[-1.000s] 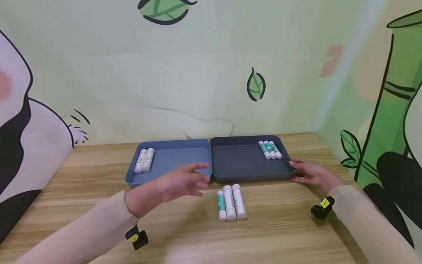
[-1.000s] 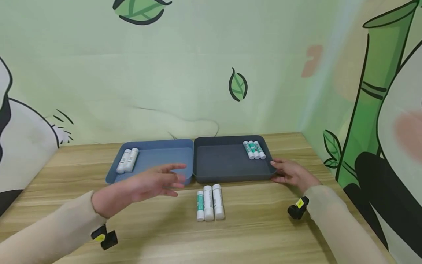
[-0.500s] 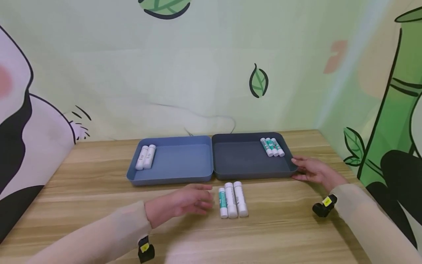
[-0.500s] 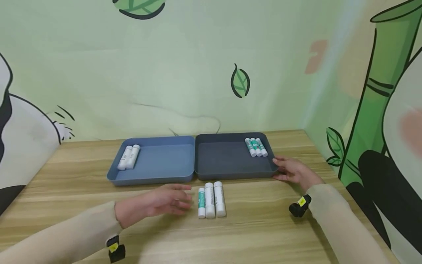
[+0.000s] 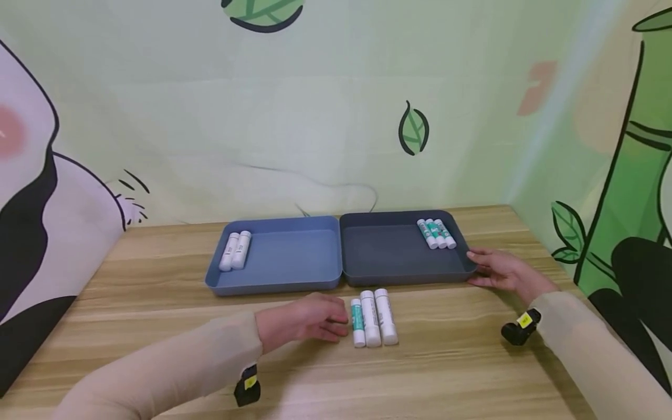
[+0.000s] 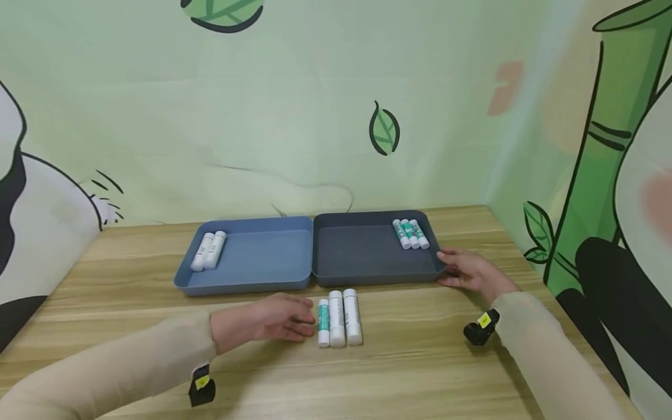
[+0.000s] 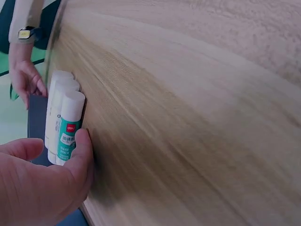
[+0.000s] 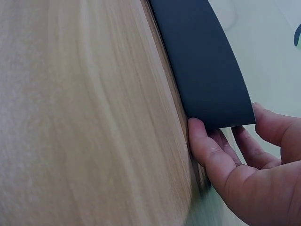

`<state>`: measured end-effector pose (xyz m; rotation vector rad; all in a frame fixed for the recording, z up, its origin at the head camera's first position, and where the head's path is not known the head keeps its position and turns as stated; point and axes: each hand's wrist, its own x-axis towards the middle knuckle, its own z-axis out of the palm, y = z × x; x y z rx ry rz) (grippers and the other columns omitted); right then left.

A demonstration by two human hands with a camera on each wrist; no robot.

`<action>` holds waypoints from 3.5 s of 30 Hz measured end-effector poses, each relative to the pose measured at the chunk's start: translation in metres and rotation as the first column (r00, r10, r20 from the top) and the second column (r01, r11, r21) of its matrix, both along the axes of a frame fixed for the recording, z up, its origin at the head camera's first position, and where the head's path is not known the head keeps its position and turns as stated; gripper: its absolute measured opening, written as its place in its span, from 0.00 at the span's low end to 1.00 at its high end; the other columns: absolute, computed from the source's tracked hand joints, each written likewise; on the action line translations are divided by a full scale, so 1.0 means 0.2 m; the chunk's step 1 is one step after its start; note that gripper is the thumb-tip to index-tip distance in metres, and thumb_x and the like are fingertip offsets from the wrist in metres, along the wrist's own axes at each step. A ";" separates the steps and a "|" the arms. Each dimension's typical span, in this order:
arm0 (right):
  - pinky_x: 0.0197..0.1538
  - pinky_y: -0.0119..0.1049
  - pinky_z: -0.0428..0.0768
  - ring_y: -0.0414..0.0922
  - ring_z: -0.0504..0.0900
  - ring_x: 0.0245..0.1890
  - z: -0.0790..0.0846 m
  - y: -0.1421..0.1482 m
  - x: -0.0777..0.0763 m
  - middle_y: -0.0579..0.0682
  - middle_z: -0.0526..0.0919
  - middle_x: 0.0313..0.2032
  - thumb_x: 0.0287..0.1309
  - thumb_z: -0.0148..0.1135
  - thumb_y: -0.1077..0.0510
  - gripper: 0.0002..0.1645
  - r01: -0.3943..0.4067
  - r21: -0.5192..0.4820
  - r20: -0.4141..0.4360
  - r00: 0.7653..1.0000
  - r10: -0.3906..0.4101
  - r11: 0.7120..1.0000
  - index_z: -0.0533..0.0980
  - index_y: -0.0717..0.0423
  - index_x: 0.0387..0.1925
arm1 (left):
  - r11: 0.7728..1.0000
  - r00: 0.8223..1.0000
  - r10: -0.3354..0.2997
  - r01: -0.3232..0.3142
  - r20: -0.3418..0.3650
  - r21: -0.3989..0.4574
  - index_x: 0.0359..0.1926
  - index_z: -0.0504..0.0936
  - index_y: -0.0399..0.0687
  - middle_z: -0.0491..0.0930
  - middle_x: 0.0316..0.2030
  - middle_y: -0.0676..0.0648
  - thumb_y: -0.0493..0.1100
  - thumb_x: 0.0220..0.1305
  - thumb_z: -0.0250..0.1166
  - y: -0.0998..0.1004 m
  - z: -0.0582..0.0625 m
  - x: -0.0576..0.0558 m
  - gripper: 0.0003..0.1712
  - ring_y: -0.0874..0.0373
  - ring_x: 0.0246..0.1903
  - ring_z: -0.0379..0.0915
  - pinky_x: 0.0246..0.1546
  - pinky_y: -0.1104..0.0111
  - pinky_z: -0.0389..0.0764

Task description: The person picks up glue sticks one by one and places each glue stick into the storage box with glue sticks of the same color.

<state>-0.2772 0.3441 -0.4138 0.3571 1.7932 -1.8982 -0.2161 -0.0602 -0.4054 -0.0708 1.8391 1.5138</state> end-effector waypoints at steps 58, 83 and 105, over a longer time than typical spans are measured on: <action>0.44 0.36 0.89 0.34 0.82 0.37 -0.01 -0.01 0.00 0.41 0.77 0.37 0.77 0.50 0.54 0.49 -0.004 0.003 -0.013 1.000 0.004 1.000 0.30 0.62 0.80 | 0.982 0.980 0.124 -0.144 -0.153 -0.125 0.69 0.64 0.30 0.75 0.43 0.39 0.21 0.51 0.61 0.19 -0.02 0.06 0.41 0.50 0.41 0.79 0.47 0.57 0.89; 0.45 0.36 0.88 0.33 0.81 0.37 0.00 0.00 0.00 0.44 0.76 0.41 0.77 0.50 0.55 0.50 -0.005 0.013 -0.014 1.000 0.006 1.000 0.30 0.62 0.80 | 0.986 0.981 0.123 -0.104 -0.151 0.127 0.80 0.51 0.42 0.65 0.68 0.30 0.24 0.68 0.54 0.11 0.50 -0.09 0.43 0.47 0.53 0.72 0.63 0.55 0.78; 0.47 0.37 0.89 0.33 0.80 0.37 0.00 0.01 -0.01 0.60 0.64 0.62 0.78 0.47 0.55 0.47 0.014 0.048 -0.017 1.000 -0.013 0.999 0.32 0.61 0.81 | 0.963 0.931 0.178 -0.099 -0.320 0.250 0.80 0.55 0.52 0.65 0.71 0.39 0.31 0.73 0.56 0.15 1.07 -0.30 0.39 0.47 0.62 0.71 0.71 0.55 0.75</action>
